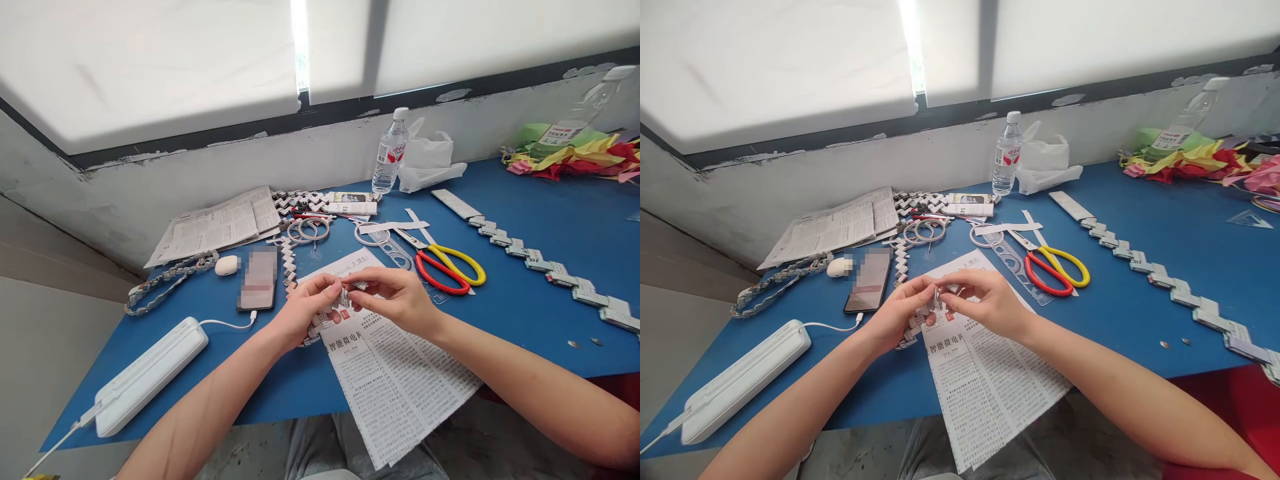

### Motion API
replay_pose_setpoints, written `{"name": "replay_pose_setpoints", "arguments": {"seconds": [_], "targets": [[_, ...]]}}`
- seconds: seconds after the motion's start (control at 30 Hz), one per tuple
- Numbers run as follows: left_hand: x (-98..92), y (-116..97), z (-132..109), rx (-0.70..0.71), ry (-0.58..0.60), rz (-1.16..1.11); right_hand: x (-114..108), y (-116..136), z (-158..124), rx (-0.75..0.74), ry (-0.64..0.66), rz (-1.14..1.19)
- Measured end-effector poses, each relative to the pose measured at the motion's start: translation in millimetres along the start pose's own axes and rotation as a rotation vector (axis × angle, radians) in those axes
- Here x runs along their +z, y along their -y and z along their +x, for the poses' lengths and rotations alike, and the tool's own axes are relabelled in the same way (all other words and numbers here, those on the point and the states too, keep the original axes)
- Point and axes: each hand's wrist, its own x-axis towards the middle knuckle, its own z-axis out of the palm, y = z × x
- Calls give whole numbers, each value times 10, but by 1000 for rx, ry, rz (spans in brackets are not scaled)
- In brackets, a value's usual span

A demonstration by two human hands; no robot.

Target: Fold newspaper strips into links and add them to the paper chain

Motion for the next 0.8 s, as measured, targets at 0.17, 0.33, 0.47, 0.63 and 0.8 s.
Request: {"name": "replay_pose_setpoints", "arguments": {"seconds": [0.17,0.33,0.47,0.63,0.8], "targets": [[-16,20,20,105,-23,63,3,5,-9,-60,-21,-114],[-35,34,33,97,0,116,20,4,-27,-100,-41,-197],[-50,19,29,64,14,127,32,-8,-36,-113,-51,-226],[-83,-12,19,93,-5,307,52,-18,-44,-100,-86,-213],[-94,-27,15,106,-10,341,66,9,-46,29,-105,-128]]}}
